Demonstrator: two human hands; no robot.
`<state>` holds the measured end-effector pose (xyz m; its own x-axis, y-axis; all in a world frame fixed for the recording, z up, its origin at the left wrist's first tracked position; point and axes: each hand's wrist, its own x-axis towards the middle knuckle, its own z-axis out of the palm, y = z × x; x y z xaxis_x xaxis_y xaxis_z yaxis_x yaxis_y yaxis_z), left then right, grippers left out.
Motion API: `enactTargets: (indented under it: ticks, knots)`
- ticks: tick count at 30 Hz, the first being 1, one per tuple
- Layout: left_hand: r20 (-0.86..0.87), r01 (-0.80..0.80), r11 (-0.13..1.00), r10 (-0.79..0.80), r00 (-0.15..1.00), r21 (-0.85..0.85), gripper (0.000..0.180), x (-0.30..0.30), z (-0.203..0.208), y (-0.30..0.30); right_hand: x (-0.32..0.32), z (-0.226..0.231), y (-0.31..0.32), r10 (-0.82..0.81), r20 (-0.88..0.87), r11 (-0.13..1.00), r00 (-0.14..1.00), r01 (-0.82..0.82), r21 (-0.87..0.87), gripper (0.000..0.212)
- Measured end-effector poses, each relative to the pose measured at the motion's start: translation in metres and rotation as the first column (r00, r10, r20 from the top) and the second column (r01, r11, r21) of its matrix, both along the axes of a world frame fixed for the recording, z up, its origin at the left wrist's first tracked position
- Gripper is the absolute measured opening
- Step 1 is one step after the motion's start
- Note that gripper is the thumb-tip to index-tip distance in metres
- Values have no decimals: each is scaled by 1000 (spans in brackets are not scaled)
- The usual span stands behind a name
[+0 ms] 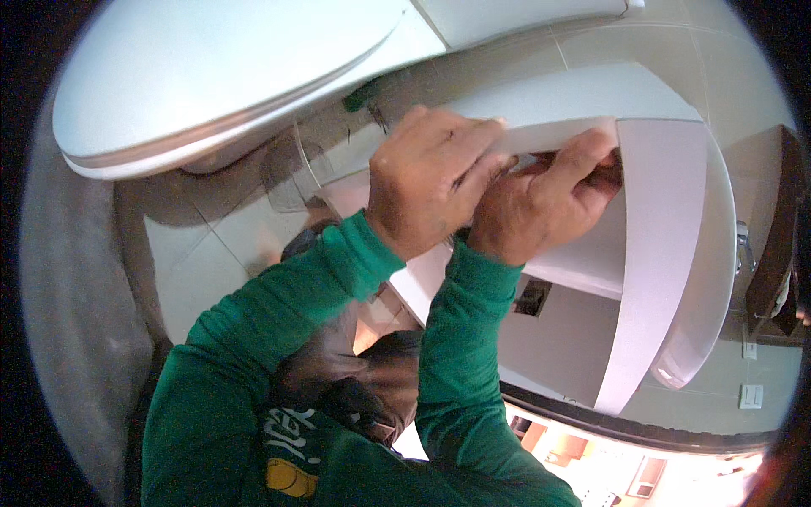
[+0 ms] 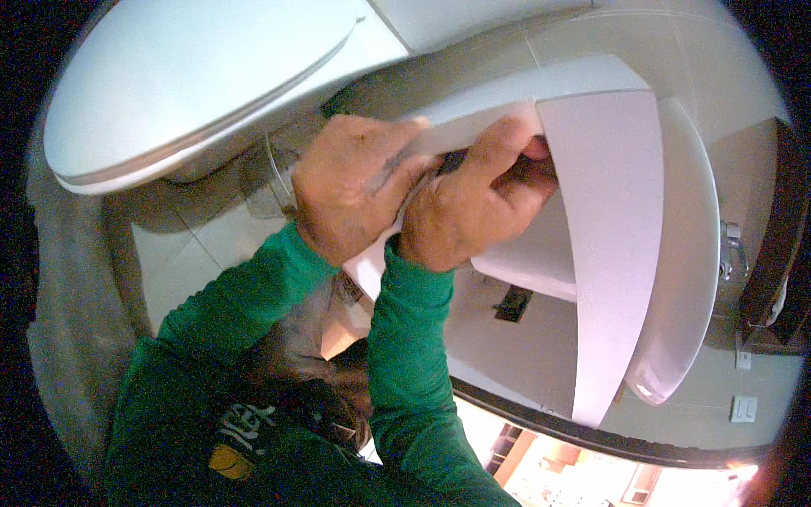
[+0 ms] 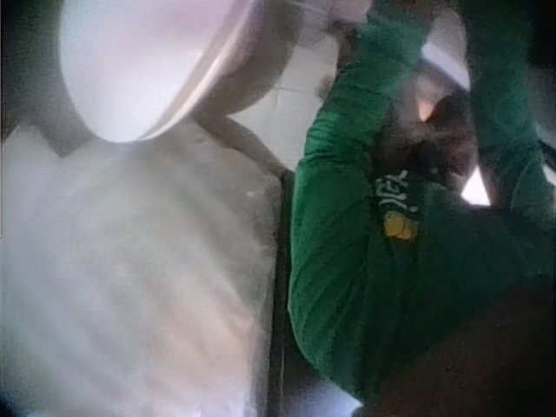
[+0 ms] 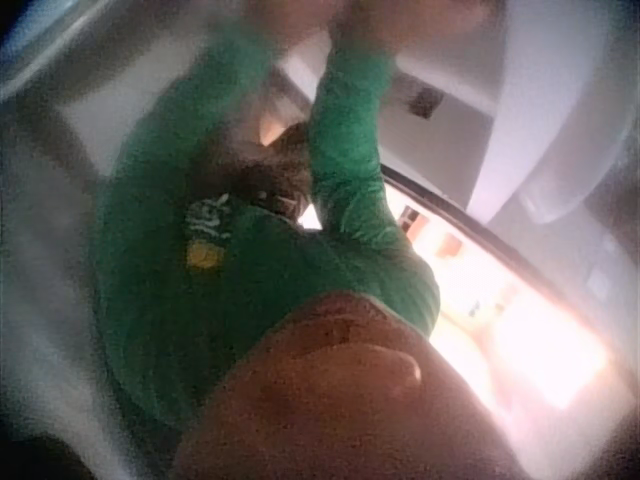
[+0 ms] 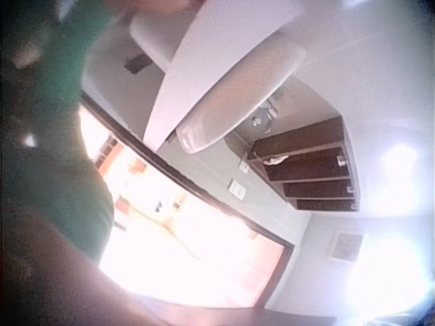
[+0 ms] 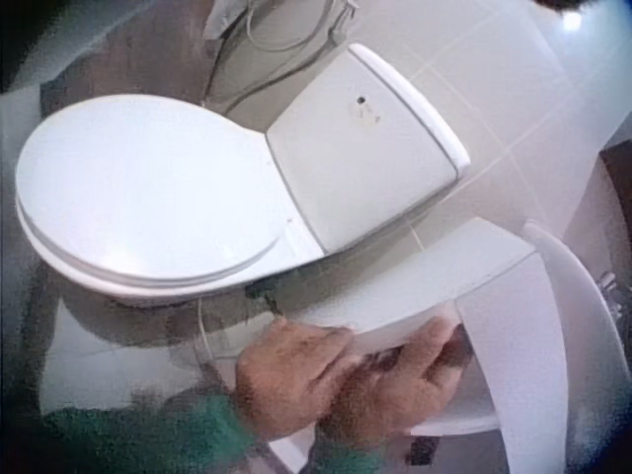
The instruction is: The person kneels beside a white toilet and installs a white plastic trim piece along the base, pressing it into place and wiping the area with a cloth. The person also briefly opens the toilet lid and interacts with the plumbing underneath the sink.
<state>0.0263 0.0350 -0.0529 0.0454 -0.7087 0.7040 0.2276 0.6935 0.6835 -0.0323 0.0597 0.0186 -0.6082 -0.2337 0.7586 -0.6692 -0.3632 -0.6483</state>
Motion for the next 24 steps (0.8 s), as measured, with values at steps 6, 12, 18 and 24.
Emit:
enactTargets:
  ticks: [6, 12, 18, 24]
  knots:
    - [37, 39, 999, -40, 999, 32, 43, 9, -21, -5, 1, -40, 17, 93, -11, 982, 996, -90, 164, 59]
    - [158, 44, 998, -51, 986, 48, 45, 14, -49, -5, 7, -36, 21, -42, 70, 980, 997, 28, 195, 38]
    - [299, 48, 997, -66, 952, 65, 38, 30, -67, -7, 7, -35, 21, -120, 38, 966, 992, 108, 237, 32]
    - [343, 122, 986, -153, 927, 113, 37, 51, -52, -1, 7, -34, 22, -49, 98, 984, 994, 31, 173, 32]
